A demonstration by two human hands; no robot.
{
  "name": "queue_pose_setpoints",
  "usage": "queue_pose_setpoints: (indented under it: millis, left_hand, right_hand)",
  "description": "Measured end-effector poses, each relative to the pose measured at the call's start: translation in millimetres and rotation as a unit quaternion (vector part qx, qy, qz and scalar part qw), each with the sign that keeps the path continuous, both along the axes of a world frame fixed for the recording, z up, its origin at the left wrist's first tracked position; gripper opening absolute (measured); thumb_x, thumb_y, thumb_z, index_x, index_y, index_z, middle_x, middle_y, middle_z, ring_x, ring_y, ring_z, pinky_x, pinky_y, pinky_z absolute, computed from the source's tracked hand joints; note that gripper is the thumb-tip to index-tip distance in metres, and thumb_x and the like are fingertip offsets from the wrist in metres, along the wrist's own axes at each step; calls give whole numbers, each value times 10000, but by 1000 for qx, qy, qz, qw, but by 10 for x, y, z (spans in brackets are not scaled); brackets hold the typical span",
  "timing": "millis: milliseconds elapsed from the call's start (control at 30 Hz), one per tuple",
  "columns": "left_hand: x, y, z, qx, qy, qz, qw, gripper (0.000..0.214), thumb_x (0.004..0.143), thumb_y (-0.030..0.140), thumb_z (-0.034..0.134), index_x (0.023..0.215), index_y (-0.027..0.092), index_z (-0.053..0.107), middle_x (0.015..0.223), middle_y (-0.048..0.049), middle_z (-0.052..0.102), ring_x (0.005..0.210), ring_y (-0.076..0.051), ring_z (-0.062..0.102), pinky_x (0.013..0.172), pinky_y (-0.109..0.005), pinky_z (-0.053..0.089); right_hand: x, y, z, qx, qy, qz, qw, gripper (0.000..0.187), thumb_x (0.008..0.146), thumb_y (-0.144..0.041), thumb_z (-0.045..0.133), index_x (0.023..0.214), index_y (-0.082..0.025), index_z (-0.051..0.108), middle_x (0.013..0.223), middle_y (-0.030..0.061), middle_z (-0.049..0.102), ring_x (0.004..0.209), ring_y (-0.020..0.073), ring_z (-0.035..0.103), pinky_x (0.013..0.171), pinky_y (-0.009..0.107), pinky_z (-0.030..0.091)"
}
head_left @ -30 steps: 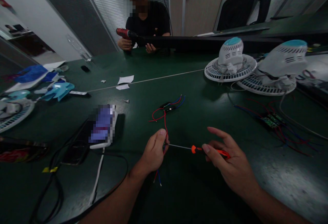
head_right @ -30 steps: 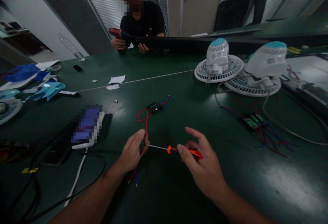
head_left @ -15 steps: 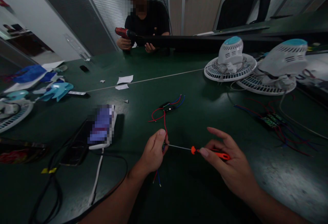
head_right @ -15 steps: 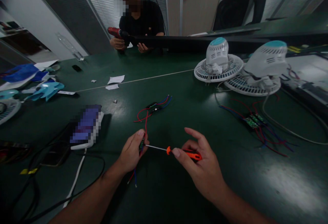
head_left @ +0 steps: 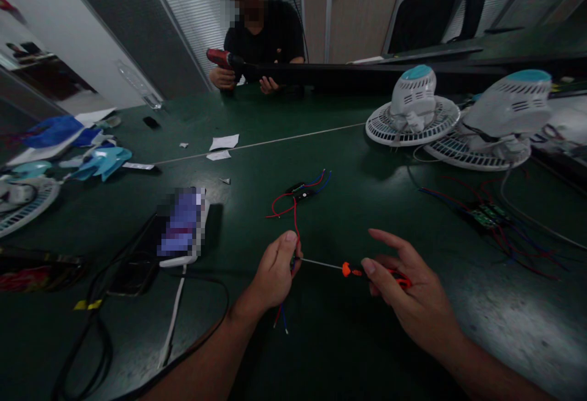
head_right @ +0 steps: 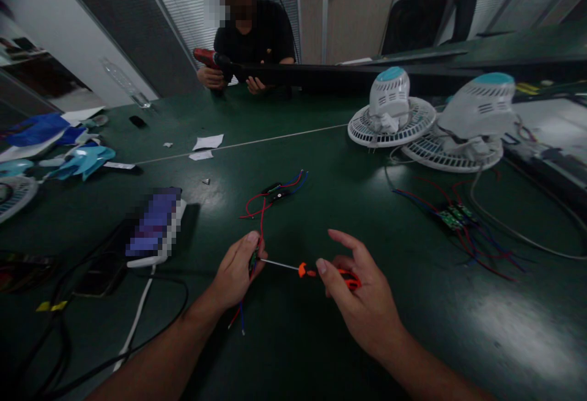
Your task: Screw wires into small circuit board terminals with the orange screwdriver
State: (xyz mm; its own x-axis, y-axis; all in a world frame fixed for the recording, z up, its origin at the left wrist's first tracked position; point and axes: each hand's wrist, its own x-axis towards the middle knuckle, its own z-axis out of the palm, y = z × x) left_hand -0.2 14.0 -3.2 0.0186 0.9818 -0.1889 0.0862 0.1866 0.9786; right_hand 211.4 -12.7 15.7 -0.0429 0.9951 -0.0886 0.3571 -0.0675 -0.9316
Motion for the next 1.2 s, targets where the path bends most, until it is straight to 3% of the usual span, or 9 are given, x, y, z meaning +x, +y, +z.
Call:
queue_pose_setpoints:
  millis: [200,433,667,833,933,1200]
  left_hand:
    - [7,5,11,-2,-4,3,1000,474,875,596,395,653,188,493,533,46,417,454,-95,388,455,-221,329]
    - [-4,6,-23,-8,-27,5,1000,465,873,593,416,666,184,497,542,45,428,464,-91,393,463,-213,338]
    - [-15,0,-46,-8,-21,5,1000,463,886,579,405,668,182,504,564,35,444,487,-96,407,478,-213,350]
    - [-6,3,-27,-12,-19,7,1000,472,864,605,419,662,186,502,567,33,445,487,-98,411,464,-212,344]
    - [2,6,-10,-10,-19,7,1000,475,855,613,426,654,188,498,554,38,437,470,-95,400,452,-214,336]
    - [2,8,-14,-5,-20,1,1000,467,874,591,411,655,187,494,539,47,428,454,-88,392,456,-214,339]
  right_hand:
    - [11,-8,-24,17,-2,13,1000,467,889,-409,550,1285,-199,422,668,-27,606,548,144,584,478,266,440]
    - [2,-12,12,28,8,2,1000,500,860,-378,594,1288,-201,407,693,-37,607,476,107,518,438,231,418]
    - [15,-11,-17,34,8,5,999,471,862,-389,590,1266,-205,434,720,-18,630,542,127,580,477,248,447]
    - [38,-14,2,-13,-31,19,999,461,949,-471,407,1307,-186,461,531,-47,569,460,138,557,423,255,414]
    - [32,-13,29,-19,-52,11,998,465,945,-478,403,1288,-175,489,468,-67,517,408,131,520,388,247,382]
    - [2,-18,-13,3,-1,9,1000,492,895,-448,525,1297,-185,416,677,-7,634,502,134,578,424,252,437]
